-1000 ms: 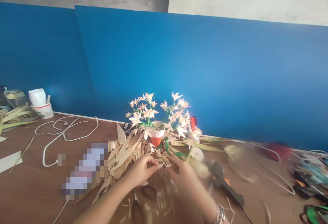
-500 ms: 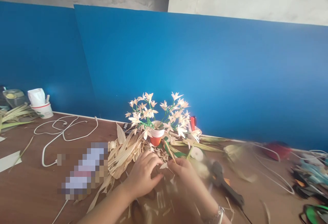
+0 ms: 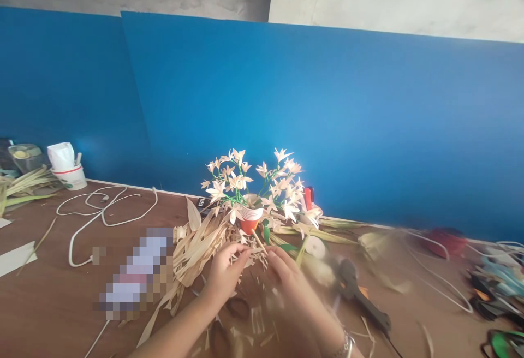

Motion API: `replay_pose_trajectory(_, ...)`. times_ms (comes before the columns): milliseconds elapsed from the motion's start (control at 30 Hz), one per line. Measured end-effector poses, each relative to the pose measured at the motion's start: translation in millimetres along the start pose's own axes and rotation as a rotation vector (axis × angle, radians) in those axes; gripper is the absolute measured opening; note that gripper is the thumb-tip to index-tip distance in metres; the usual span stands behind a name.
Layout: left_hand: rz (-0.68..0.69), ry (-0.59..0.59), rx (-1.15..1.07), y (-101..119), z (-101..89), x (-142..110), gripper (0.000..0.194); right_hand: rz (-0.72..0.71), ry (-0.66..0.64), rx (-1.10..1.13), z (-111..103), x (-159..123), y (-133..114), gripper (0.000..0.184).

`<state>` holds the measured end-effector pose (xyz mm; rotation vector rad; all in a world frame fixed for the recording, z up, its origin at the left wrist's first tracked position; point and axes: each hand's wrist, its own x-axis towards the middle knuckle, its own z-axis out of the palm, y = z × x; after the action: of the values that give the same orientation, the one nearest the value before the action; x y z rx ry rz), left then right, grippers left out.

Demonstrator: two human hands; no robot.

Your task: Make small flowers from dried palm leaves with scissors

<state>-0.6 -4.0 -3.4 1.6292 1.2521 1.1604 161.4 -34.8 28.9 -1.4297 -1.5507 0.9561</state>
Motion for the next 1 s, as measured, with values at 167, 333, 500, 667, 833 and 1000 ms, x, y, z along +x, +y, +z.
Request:
replay_pose_trajectory(167, -0.312, -0.05, -0.334, 2.4, 5.0, 2.3, 0.033, -0.071, -0.003, -0.098, 3.7, 0.7, 8.3, 0.04)
replay_pose_trajectory(333, -0.356, -0.021, -0.383, 8.1, 2.8, 1.5, 0.037, 0.036, -0.07, 0.086, 4.1, 4.1, 12.7, 0.045)
replay_pose_trajectory(500, -0.311, -0.09, -0.372, 5.3, 1.9, 2.2, 0.034, 0.232, -0.148, 0.386, 7.5, 8.0, 21.7, 0.048)
replay_pose_trajectory(667, -0.201, -0.118, -0.194, 3.7, -0.7, 4.6, 0.027, 0.355, -0.151, 0.607, 6.1, 7.5, 20.1, 0.051)
replay_pose_trajectory(833, -0.193, -0.096, -0.18, 4.5, -0.1, 4.8, 0.028, 0.355, -0.272, 0.645, 2.9, 1.4, 10.9, 0.066)
replay_pose_trajectory(1000, -0.233, -0.112, -0.261, 6.6, 3.6, 1.5, 0.022, 0.318, -0.375, 0.602, 4.7, 3.9, 17.8, 0.064)
